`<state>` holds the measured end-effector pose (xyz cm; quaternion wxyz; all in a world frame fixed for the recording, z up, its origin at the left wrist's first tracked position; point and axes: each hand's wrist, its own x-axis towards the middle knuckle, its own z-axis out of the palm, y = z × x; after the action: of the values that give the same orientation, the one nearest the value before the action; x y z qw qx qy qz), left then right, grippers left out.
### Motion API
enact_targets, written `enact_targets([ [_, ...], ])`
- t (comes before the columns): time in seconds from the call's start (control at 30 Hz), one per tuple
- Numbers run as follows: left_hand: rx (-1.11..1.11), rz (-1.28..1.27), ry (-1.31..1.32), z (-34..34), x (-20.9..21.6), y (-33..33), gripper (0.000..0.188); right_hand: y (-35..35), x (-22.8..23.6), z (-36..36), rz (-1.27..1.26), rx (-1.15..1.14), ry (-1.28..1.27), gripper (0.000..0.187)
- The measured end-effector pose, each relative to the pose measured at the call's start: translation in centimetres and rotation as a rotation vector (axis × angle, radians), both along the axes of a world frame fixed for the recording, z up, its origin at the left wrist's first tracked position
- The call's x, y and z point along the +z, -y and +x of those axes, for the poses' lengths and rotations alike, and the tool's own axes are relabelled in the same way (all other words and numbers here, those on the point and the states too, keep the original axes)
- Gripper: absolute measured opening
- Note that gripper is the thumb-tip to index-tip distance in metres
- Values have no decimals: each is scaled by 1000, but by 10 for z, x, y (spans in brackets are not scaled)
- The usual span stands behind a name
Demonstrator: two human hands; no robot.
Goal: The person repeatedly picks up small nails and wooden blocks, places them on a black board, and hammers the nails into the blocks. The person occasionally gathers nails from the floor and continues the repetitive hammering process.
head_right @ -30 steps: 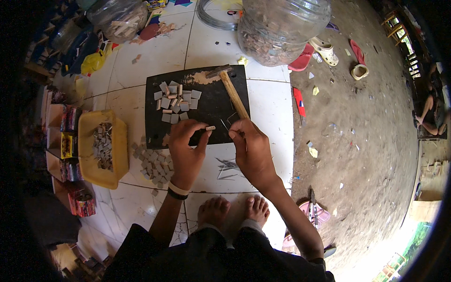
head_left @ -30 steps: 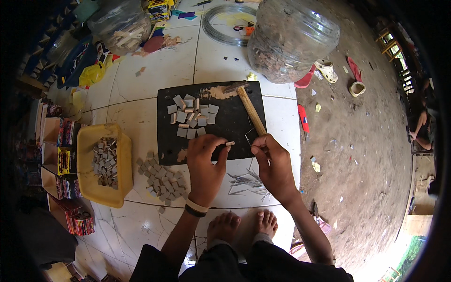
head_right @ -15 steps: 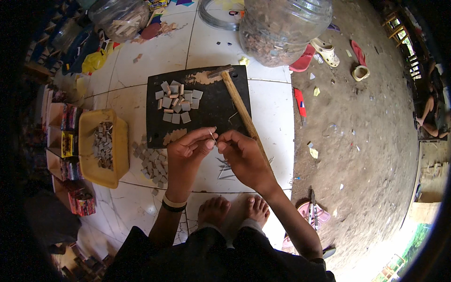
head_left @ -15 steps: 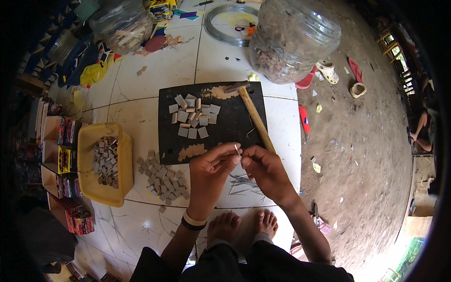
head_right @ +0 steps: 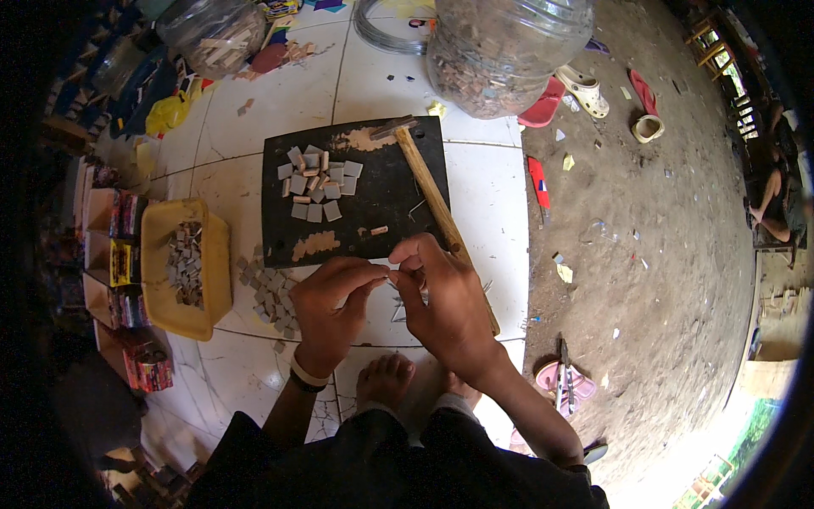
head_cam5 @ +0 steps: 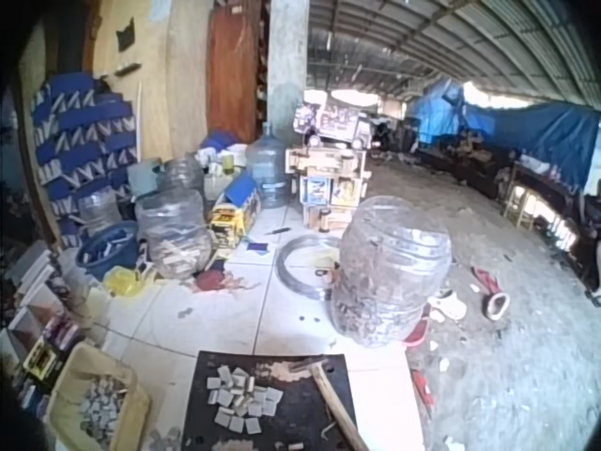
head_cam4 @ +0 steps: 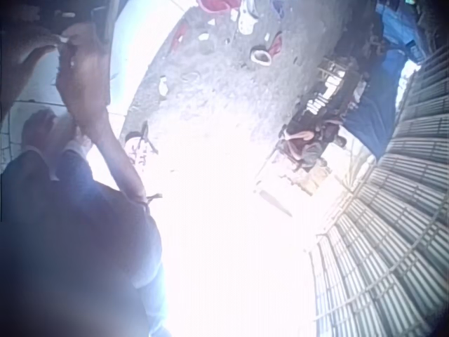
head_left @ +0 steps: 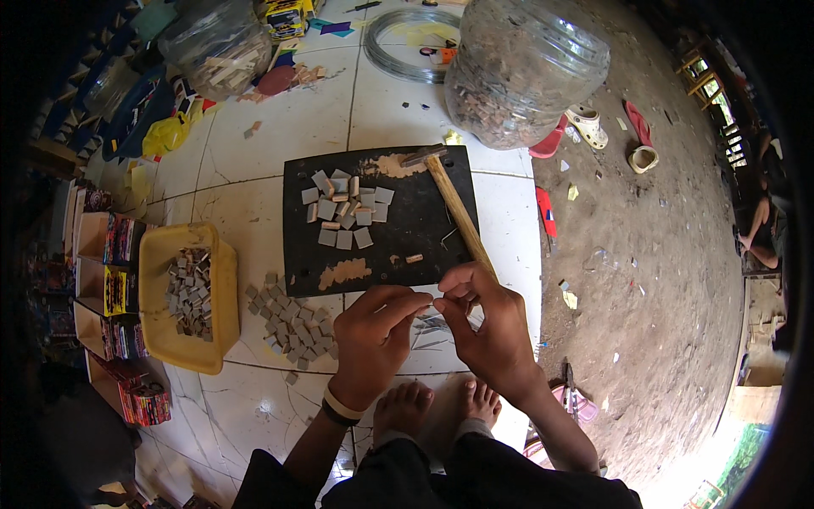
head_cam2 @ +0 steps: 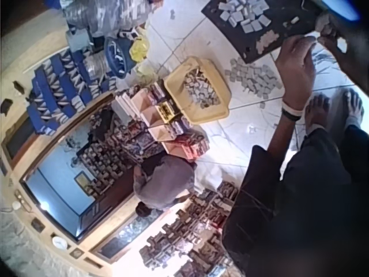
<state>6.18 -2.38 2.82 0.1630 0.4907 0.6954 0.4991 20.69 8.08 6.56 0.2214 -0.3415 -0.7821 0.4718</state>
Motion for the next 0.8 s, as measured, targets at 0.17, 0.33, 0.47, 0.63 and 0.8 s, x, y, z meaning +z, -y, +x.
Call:
enact_targets([
  [0.17, 35, 75, -56, 4, -1, -2, 27, 6, 3, -2, 94, -36, -38, 27],
  [0.33, 76, 106, -26, 10, 0, -4, 28, 13, 4, -2, 132, -89, -61, 26],
  [0.47, 90, 100, 21, 12, 2, -6, 27, 16, 4, -2, 167, -110, -76, 24],
  [0.63, 84, 98, 42, 14, 1, -4, 25, 20, 3, 1, 178, -98, -63, 22],
  [0.8, -59, 47, -34, 2, 2, -1, 22, 15, 1, 5, 182, -41, -22, 24],
])
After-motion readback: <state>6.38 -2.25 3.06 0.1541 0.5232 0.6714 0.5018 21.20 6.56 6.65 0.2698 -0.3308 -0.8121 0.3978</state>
